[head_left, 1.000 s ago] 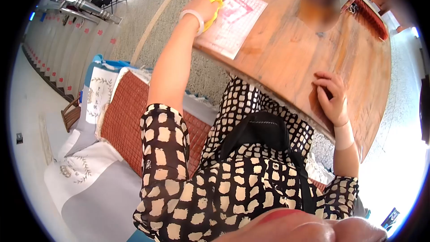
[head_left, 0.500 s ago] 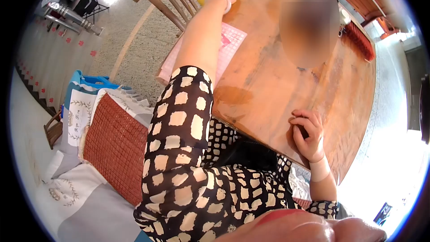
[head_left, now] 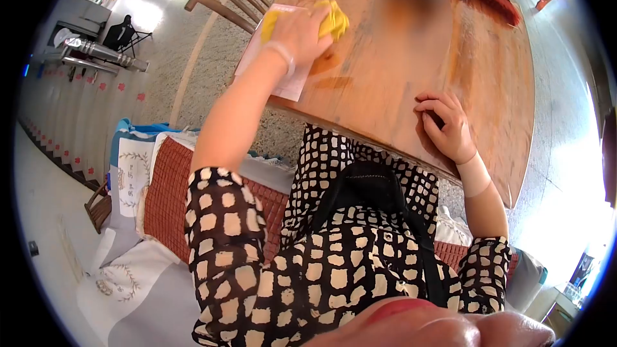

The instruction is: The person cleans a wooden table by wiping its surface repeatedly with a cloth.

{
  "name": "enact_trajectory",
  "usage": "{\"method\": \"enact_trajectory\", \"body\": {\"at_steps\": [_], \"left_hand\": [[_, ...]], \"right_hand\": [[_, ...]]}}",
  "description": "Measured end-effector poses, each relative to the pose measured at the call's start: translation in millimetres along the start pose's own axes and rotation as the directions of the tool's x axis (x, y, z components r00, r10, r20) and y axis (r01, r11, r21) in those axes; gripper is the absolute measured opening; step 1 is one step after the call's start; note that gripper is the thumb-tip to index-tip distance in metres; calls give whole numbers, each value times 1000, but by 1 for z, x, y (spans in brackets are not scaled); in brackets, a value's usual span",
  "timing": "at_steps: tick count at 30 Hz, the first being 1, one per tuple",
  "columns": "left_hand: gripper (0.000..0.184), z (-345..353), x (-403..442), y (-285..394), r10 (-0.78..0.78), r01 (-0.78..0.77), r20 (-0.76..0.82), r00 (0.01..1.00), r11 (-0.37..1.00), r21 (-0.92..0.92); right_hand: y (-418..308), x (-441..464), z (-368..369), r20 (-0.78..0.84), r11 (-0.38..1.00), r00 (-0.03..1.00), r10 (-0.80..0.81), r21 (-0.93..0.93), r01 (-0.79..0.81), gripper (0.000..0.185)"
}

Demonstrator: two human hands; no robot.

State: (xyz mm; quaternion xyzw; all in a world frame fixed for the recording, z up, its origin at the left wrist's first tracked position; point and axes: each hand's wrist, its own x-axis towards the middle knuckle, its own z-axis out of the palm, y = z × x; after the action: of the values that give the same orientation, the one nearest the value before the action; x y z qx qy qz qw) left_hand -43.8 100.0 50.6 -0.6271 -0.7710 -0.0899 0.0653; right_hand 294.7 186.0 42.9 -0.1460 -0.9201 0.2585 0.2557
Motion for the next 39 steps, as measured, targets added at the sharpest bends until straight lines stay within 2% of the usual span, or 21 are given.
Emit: {"method": "enact_trajectory", "body": {"at_steps": [2,5,8,11,16,20,21,24,26,30,31,33,34,36,37,39], "left_hand": [[59,-16,-48,5,71,-72,-42,997,997,-16],[60,-26,-98,-6,59,-74,-122,991,990,-120],[66,-32,-122,-23,-53,52,-130,990,999,-8],[69,-20,-95,-43,-275,276,42,960,961,-8],[68,8,-6,-73,-463,462,6,886,886,39],[67,7,44,-30,-627,620,40,778,776,119],[66,11,49,-17,-621,615,25,783,780,118],[68,18,56,30,-470,471,95,877,882,19],[68,18,53,84,-347,347,115,931,938,27],[69,28,42,167,-127,131,39,991,986,-101],[70,24,38,177,-69,69,3,998,988,-141],[70,9,38,178,-63,88,94,994,950,-298],[70,-2,37,173,-55,101,134,989,923,-370],[65,9,39,134,-121,48,-48,992,682,-730],[62,-1,33,115,-166,75,-70,984,731,-679],[57,-8,17,69,-133,26,-161,978,843,-537]], "right_hand": [[1,0,1,-8,1000,1000,-15,10,15,14],[-1,-1,0,-17,999,999,-39,-8,39,14],[-3,-1,0,-31,1000,999,-25,-10,25,14],[-2,1,0,-5,1000,1000,4,-9,-4,13],[1,4,4,-18,1000,999,27,15,-26,12],[2,3,3,3,999,999,37,2,-37,11],[1,3,3,-4,999,999,35,-4,-35,11],[1,2,4,-20,1000,1000,22,-12,-23,10],[3,1,5,-38,1000,999,24,-3,-24,9],[11,-4,3,-40,997,999,-30,69,33,11],[9,-8,2,-66,984,994,89,158,-78,12],[6,-15,0,-88,900,942,323,337,-277,14],[8,-16,-3,-157,935,949,275,272,-226,15],[12,-16,-3,-287,979,941,180,142,-144,17],[12,-15,-5,-324,987,935,145,115,-113,19],[5,-7,-7,-389,997,918,75,54,-58,24]]}}
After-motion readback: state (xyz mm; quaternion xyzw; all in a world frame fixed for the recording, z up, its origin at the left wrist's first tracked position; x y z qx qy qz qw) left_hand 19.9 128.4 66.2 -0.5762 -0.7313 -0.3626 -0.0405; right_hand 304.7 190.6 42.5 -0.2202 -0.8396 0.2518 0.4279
